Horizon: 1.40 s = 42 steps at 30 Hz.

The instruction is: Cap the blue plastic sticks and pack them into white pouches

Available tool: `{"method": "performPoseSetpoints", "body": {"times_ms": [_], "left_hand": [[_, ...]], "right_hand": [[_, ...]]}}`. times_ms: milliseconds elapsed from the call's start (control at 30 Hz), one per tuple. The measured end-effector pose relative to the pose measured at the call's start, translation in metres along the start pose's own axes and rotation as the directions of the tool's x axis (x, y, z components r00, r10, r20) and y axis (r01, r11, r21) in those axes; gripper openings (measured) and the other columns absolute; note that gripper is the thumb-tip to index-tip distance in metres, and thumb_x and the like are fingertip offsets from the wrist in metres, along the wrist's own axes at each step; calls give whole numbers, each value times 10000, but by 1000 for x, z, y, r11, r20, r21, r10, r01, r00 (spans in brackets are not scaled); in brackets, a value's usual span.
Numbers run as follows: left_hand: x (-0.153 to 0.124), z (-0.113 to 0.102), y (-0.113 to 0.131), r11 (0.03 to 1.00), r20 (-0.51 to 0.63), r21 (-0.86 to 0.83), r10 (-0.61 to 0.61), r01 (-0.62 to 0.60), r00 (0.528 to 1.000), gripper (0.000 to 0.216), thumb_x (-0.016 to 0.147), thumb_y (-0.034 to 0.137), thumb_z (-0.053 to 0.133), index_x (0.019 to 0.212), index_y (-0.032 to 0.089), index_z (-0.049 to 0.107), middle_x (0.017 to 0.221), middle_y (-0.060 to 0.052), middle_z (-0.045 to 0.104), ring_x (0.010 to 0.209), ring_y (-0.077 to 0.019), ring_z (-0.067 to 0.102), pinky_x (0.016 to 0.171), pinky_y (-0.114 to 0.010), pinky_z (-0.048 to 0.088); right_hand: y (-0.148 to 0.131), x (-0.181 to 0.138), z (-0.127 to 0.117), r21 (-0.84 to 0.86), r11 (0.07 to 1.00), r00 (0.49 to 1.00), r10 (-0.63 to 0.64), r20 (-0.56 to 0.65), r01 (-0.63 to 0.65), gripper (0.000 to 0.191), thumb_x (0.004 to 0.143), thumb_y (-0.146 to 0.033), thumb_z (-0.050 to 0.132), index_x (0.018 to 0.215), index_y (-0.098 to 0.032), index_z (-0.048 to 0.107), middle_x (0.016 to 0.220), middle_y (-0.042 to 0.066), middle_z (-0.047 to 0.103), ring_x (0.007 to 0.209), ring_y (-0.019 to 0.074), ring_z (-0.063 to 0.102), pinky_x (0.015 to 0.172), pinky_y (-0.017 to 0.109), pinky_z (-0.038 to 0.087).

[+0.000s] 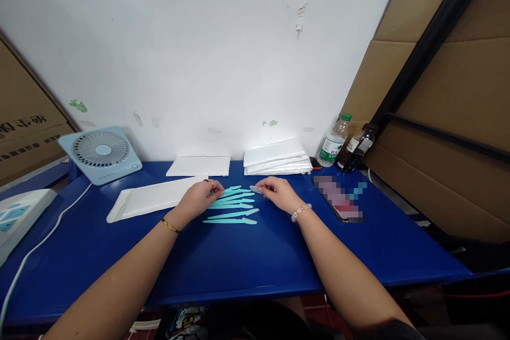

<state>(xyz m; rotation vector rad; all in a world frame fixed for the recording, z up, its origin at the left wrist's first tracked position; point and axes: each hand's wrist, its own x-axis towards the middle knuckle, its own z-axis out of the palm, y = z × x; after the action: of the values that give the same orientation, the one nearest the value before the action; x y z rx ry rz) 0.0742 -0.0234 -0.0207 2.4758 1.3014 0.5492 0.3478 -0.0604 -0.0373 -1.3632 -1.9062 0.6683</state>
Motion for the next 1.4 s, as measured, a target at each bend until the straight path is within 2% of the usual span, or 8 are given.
{"method": "performPoseSetpoints", "body": {"times_ms": [467,667,733,867,1000,1133,1267,1400], "left_hand": [[-1,-1,6,991,24,-132,21,-18,999,206,841,343,485,806,204,633,798,-5,663,739,-158,583,628,-256,398],[-5,0,10,988,149,-138,84,-64,985,228,833,371,502,801,201,652,780,-7,660,706,-152,585,613,-246,405],[-5,1,8,988,180,-135,94,-70,979,251,840,392,491,830,206,660,793,-11,663,718,-154,592,614,-243,409],[-3,4,2,996,123,2,88,-89,988,214,811,370,535,880,212,661,895,-26,664,790,-173,598,654,-251,410],[0,6,-1,992,152,99,66,-82,986,165,786,338,564,830,211,659,870,-22,661,764,-172,596,650,-254,400],[1,6,3,982,168,167,61,-89,984,171,811,278,506,737,190,633,808,-35,652,685,-156,578,623,-253,382],[0,6,5,966,124,233,86,-113,989,230,855,236,414,704,176,577,743,-61,621,645,-171,559,627,-279,365],[-2,6,3,999,51,11,41,-41,998,239,917,299,318,817,199,511,707,-26,572,616,-166,522,592,-274,356]], "right_hand": [[-9,-1,8,67,998,998,0,58,-4,250,825,-365,569,942,-180,689,690,23,645,635,148,603,596,255,460],[-14,-5,9,117,993,982,-21,187,-1,263,808,-376,598,944,-175,701,746,39,670,630,145,606,577,253,465],[-13,-5,4,56,998,984,-34,176,24,249,812,-369,595,938,-184,706,772,40,679,650,148,604,586,254,460],[-5,0,-1,-259,964,998,-61,5,60,167,822,-285,575,866,-187,703,820,44,662,703,152,591,654,266,448],[1,7,8,-469,880,997,-72,23,74,136,817,-235,575,878,-178,682,854,52,620,719,147,576,665,250,431],[-1,10,20,-615,787,998,-64,0,50,142,817,-154,514,761,-164,644,829,62,591,674,141,552,629,245,401],[-1,8,16,-475,879,996,-63,-61,26,71,772,-160,538,726,-177,590,803,45,589,648,133,535,609,241,405],[2,3,3,-152,988,991,-13,-132,-7,78,803,-256,532,787,-194,576,702,5,607,604,131,541,591,248,430]]}}
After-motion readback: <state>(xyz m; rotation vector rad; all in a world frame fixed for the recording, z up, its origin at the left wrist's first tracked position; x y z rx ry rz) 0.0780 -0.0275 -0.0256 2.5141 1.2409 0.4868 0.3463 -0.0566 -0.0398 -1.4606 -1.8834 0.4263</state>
